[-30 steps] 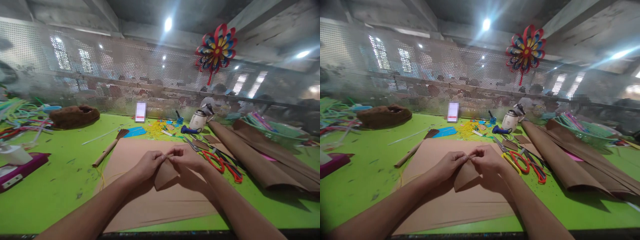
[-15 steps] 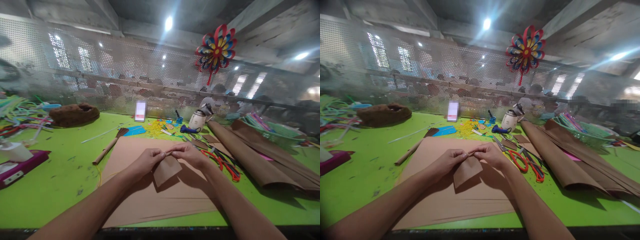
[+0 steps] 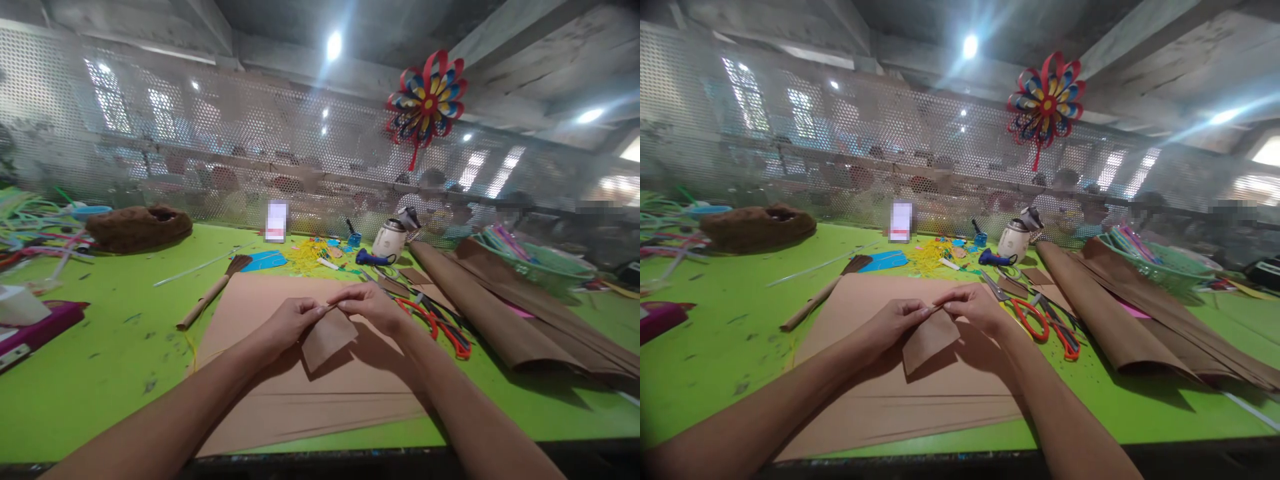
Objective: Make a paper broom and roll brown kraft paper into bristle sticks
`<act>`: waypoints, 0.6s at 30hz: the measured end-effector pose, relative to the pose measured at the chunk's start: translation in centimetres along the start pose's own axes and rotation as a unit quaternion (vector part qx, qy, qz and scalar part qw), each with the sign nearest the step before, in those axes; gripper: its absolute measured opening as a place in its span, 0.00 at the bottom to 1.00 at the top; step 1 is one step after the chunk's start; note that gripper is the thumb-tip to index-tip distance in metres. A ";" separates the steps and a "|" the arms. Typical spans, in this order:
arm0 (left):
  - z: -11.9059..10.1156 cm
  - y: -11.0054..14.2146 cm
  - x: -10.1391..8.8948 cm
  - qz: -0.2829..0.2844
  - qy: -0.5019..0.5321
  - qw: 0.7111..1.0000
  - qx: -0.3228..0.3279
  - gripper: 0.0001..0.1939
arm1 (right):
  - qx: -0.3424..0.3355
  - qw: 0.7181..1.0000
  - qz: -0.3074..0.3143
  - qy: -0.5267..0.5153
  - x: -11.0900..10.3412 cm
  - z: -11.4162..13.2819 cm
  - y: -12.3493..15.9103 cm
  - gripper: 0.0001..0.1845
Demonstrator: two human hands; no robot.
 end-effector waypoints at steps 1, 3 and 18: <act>0.1 0.0 0.0 -0.001 0.005 1.000 -0.003 0.23 | -0.001 1.000 -0.005 0.000 0.1 -0.1 0.0 0.12; 0.2 0.2 0.0 -0.008 0.013 1.000 -0.008 0.23 | -0.005 1.000 -0.017 0.006 0.3 -0.1 -0.2 0.11; -0.5 0.0 -0.6 -0.063 -0.101 0.992 -0.029 0.23 | -0.025 0.949 -0.285 0.129 -20.6 4.7 3.8 0.07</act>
Point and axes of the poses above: each hand's wrist, its own y-axis away from the middle knuckle, its own x-axis out of the palm, z = x × y, the point moved 6 cm from there along -y, towards the middle knuckle, and after that the axes turned 7 degrees about -z, right-handed, at the moved point
